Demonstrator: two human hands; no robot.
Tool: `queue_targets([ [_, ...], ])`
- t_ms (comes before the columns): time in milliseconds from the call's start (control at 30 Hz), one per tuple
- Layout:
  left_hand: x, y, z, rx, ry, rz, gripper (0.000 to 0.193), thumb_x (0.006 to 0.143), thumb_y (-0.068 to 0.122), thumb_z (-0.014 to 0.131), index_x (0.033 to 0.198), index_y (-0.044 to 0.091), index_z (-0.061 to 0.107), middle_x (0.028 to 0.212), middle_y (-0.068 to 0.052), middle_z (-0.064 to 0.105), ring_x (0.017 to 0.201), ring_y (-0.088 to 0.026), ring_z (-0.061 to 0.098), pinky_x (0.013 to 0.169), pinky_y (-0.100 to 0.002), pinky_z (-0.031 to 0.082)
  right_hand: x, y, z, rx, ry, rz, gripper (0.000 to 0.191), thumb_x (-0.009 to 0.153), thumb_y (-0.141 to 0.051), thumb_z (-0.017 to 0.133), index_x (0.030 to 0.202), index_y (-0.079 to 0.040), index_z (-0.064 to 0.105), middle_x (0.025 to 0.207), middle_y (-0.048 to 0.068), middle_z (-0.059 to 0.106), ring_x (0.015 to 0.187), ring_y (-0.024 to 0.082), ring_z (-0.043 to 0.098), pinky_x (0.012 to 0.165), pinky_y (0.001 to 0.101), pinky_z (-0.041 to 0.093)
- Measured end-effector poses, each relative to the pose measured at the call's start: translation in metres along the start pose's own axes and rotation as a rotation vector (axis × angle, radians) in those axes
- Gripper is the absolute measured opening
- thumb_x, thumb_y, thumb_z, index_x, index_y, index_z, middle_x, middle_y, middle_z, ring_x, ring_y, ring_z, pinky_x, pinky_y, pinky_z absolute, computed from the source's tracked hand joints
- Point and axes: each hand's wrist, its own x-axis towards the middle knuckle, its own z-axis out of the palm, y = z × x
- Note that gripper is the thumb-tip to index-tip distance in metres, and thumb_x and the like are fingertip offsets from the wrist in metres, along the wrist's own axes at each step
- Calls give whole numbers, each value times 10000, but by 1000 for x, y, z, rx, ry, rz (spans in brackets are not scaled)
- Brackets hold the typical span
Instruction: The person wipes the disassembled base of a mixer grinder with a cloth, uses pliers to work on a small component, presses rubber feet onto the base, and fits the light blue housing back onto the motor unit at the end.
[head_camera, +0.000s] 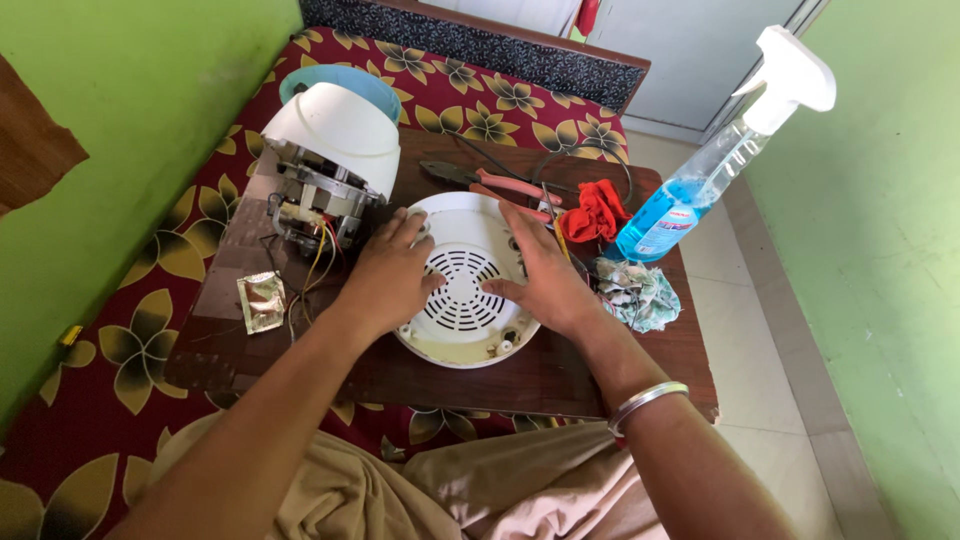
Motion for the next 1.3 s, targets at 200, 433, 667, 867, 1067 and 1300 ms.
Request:
queue_targets([
  [200, -4, 1, 10, -11, 86, 20, 541, 861, 344, 741, 1247, -18, 626, 1563, -184, 396, 1490, -397, 288, 1163, -537, 283, 0, 5, 4, 8, 15, -76, 1032, 760, -281, 857, 1600, -130, 278, 1622, 200, 339, 1457, 360, 423, 1147, 418, 431],
  [433, -11, 15, -5, -53, 262, 38, 379, 873, 298, 758, 1145, 43, 689, 1406, -173, 571, 1396, -388, 437, 1134, -564, 326, -2, -1, 1, -27, 49, -52, 1015, 767, -276, 869, 1580, -95, 289, 1594, 216, 368, 1473, 391, 369, 1150, 458, 370],
  [667, -30, 15, -58, -319, 632, 23, 312, 909, 229, 802, 1123, 35, 684, 1148, -151, 695, 1087, -344, 674, 935, -432, 535, -7, -6, -3, 8, 220, -24, 716, 927, -271, 732, 1536, -76, 411, 1582, 219, 419, 1468, 375, 415, 1160, 448, 375],
  [867, -49, -36, -103, -271, 694, -245, 465, 873, 258, 828, 1247, 51, 643, 1272, -171, 627, 1191, -350, 605, 978, -458, 496, -13, -11, -2, 11, 358, -51, 493, 947, -204, 696, 1403, -65, 568, 1486, 183, 515, 1390, 362, 503, 1127, 433, 420],
  [1067, -71, -54, -84, -289, 613, -302, 502, 874, 304, 824, 1255, 59, 609, 1300, -168, 603, 1249, -375, 561, 1034, -486, 460, -23, -21, 1, -12, 355, -88, 330, 886, -121, 713, 1212, -81, 679, 1347, 147, 588, 1272, 344, 566, 1051, 426, 466],
  [1300, -83, -59, -66, -286, 522, -321, 456, 891, 298, 789, 1239, 52, 627, 1297, -181, 599, 1226, -381, 576, 1008, -484, 470, -25, -16, 2, -54, 318, -92, 269, 833, -97, 730, 1101, -95, 714, 1266, 111, 619, 1188, 345, 578, 967, 424, 499],
])
